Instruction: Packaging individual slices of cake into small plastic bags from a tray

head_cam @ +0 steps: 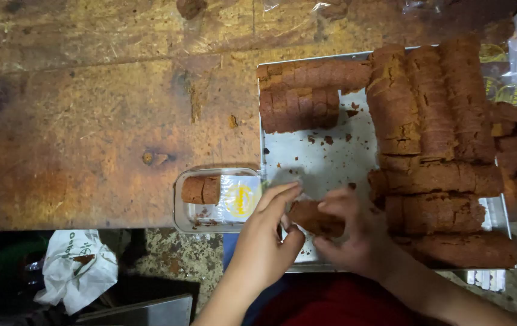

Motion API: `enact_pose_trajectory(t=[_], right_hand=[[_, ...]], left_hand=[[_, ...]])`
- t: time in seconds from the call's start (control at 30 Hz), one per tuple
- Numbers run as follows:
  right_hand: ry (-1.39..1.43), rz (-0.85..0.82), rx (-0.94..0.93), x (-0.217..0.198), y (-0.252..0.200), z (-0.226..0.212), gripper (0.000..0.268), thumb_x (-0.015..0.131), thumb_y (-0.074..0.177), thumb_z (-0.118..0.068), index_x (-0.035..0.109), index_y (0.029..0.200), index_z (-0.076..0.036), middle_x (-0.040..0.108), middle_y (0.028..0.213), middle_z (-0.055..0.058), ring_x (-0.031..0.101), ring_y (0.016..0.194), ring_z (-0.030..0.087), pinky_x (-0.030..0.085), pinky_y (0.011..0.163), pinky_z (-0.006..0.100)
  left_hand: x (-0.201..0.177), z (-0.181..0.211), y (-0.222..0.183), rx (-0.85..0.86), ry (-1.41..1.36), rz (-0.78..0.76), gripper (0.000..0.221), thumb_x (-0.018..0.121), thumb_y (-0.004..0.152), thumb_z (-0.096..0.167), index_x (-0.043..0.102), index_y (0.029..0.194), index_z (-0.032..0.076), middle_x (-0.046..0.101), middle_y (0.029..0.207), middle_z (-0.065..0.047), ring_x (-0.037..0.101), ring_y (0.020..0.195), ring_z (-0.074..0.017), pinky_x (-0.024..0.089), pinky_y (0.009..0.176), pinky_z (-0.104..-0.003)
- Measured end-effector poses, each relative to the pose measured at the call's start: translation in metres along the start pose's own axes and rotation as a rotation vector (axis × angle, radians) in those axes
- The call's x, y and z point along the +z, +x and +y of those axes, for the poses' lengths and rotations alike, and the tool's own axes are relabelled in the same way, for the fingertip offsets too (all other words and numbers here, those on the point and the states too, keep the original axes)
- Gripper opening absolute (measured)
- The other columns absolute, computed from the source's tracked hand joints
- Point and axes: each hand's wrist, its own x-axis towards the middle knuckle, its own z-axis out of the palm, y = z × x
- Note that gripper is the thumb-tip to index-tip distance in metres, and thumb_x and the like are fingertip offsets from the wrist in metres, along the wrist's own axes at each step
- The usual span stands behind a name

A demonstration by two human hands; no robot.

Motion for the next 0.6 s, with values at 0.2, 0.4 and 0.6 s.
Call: enact_pose_trajectory(t=[0.2,0.4,0.6], right_hand=[[-0.070,-0.315,0.301,-0.001,0.016,-0.016,0.066,0.073,0.077,-0.019,0.049,0.139,-0.016,0.061,0.125,0.009,0.067,0.105,0.031,0.055,0.078,0.043],[-0.059,-0.318,0.224,-0.007,0.012,-0.019,0.065,0.072,0.076,-0.015,0.050,0.137,-0.009,0.060,0.124,0.013,0.066,0.109,0.034,0.054,0.084,0.040],[-0.145,-0.058,0.222,-0.005,0.003,-0.008,0.069,0.080,0.073,-0.021,0.049,0.134,-0.006,0.066,0.125,0.012,0.070,0.105,0.030,0.055,0.088,0.040]], left_hand=[[0.011,-0.005,-0.004,0.016,0.130,0.013,0.064,0.059,0.079,0.003,0.052,0.143,0.001,0.050,0.151,-0.014,0.067,0.115,-0.0285,0.052,0.099,-0.038],[0.018,-0.005,-0.003,-0.004,0.190,0.058,0.060,0.059,0.080,0.004,0.053,0.139,-0.005,0.048,0.148,-0.019,0.055,0.136,-0.0339,0.046,0.110,-0.039],[0.021,0.006,0.005,0.059,0.296,0.109,0.060,0.054,0.083,0.003,0.047,0.143,-0.005,0.046,0.149,-0.024,0.052,0.136,-0.0393,0.047,0.108,-0.045]])
